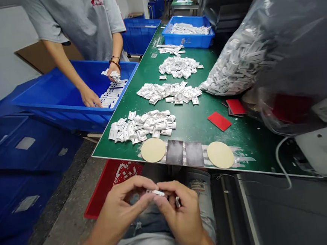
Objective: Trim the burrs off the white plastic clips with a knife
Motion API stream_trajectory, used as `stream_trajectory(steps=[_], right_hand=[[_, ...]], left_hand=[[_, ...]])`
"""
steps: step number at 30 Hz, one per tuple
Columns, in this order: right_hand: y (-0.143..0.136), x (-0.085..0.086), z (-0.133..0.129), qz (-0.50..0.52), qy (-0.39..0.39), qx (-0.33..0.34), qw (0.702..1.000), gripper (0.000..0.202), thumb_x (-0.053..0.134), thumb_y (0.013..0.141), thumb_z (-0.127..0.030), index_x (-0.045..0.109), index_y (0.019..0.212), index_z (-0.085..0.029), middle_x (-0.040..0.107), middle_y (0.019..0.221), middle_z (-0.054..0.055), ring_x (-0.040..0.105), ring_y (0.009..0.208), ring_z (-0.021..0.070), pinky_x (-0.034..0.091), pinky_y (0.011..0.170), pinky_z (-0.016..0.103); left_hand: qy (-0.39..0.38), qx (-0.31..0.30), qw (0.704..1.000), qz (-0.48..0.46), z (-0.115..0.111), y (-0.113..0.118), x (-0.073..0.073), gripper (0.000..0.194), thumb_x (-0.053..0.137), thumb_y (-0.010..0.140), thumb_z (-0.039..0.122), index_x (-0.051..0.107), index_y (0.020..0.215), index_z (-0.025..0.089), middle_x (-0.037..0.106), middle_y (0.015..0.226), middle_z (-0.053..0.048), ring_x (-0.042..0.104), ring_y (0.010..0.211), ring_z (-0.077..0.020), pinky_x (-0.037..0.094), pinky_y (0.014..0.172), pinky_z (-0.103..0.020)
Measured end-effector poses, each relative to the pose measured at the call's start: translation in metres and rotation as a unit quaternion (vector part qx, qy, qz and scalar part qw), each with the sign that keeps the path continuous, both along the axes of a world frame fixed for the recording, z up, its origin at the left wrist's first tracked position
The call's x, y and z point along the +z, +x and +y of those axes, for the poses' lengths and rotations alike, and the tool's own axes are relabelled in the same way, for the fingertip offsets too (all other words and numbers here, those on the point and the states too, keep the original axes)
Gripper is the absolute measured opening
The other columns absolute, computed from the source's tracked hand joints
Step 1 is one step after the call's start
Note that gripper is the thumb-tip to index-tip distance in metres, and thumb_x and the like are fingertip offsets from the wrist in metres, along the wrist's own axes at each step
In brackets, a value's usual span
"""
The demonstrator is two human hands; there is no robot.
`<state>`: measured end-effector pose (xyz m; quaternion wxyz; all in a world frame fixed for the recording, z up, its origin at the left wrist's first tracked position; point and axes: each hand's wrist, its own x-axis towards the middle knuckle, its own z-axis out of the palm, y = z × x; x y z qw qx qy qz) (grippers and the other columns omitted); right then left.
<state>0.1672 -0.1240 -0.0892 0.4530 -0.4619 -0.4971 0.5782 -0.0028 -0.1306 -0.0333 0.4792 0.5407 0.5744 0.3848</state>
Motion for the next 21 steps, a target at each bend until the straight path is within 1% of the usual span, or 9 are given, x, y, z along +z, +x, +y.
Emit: stream_trajectory(steps=[3,5,7,10,13,16,17,18,21], right_hand=[[-0.027,-0.004,-0.011,-0.058,0.045,0.003,0.997,0.008,0.073,0.083,-0.028,0.078,0.087,-0.022,0.07,0.067,0.002,0.051,0.052,0.0107,0.041,0.051,0.022],[-0.045,-0.01,-0.017,-0.082,0.067,0.0,0.994,0.01,0.07,0.085,-0.028,0.078,0.088,-0.023,0.07,0.063,0.001,0.051,0.047,0.0103,0.042,0.048,0.022],[-0.06,-0.016,-0.021,-0.098,0.08,0.005,0.992,0.014,0.07,0.084,-0.029,0.077,0.093,-0.022,0.072,0.066,0.002,0.054,0.047,0.0109,0.045,0.047,0.021],[-0.074,-0.025,-0.022,-0.108,0.08,0.034,0.99,0.019,0.069,0.083,-0.026,0.077,0.099,-0.021,0.077,0.074,0.003,0.065,0.053,0.0138,0.052,0.05,0.02],[-0.081,-0.034,-0.023,-0.103,0.072,0.06,0.99,0.016,0.066,0.086,-0.027,0.077,0.096,-0.022,0.079,0.079,0.004,0.072,0.062,0.0162,0.057,0.059,0.02],[-0.086,-0.039,-0.034,-0.086,0.08,0.073,0.99,0.022,0.062,0.09,-0.034,0.076,0.104,-0.023,0.08,0.09,0.007,0.076,0.073,0.0198,0.06,0.069,0.025],[-0.088,-0.039,-0.04,-0.08,0.084,0.075,0.99,0.025,0.061,0.091,-0.035,0.076,0.108,-0.024,0.08,0.093,0.008,0.076,0.078,0.0217,0.061,0.072,0.028],[-0.088,-0.038,-0.047,-0.075,0.086,0.075,0.991,0.026,0.059,0.092,-0.036,0.075,0.11,-0.025,0.08,0.096,0.009,0.077,0.081,0.0234,0.061,0.076,0.031],[-0.085,-0.03,-0.065,-0.066,0.068,0.061,0.994,0.021,0.061,0.092,-0.035,0.077,0.103,-0.03,0.08,0.09,0.007,0.077,0.079,0.0252,0.061,0.076,0.035]], left_hand=[[-0.077,0.154,0.982,-0.082,-0.017,-0.01,-0.026,0.018,0.078,0.08,0.035,0.074,0.09,0.021,0.077,0.085,-0.004,0.072,0.075,-0.0199,0.058,0.066,-0.026],[-0.08,0.209,0.973,-0.05,-0.026,-0.018,-0.041,0.019,0.076,0.08,0.038,0.076,0.088,0.021,0.077,0.081,-0.004,0.072,0.07,-0.0208,0.058,0.063,-0.027],[-0.041,0.216,0.975,0.031,-0.035,-0.029,-0.053,0.016,0.071,0.085,0.037,0.079,0.087,0.024,0.079,0.083,-0.004,0.074,0.075,-0.023,0.06,0.07,-0.029],[0.019,0.15,0.984,0.098,-0.045,-0.049,-0.061,0.017,0.065,0.089,0.031,0.082,0.09,0.03,0.081,0.091,-0.003,0.075,0.085,-0.0248,0.059,0.08,-0.031],[0.013,0.084,0.99,0.112,-0.049,-0.062,-0.062,0.019,0.064,0.09,0.03,0.082,0.095,0.033,0.081,0.091,-0.003,0.076,0.082,-0.0241,0.06,0.074,-0.027],[0.006,0.071,0.989,0.13,-0.055,-0.064,-0.065,0.022,0.06,0.091,0.035,0.081,0.093,0.03,0.08,0.088,-0.005,0.075,0.079,-0.0238,0.059,0.072,-0.027],[0.007,0.088,0.987,0.134,-0.059,-0.066,-0.068,0.024,0.058,0.092,0.038,0.08,0.091,0.028,0.078,0.086,-0.006,0.073,0.076,-0.0233,0.059,0.07,-0.027],[0.004,0.124,0.983,0.136,-0.063,-0.069,-0.073,0.027,0.056,0.093,0.041,0.079,0.091,0.027,0.077,0.083,-0.006,0.071,0.069,-0.0223,0.058,0.066,-0.028],[-0.048,0.278,0.946,0.16,-0.073,-0.097,-0.091,0.038,0.048,0.095,0.051,0.073,0.095,0.023,0.071,0.072,-0.003,0.062,0.05,-0.0191,0.053,0.052,-0.029]])
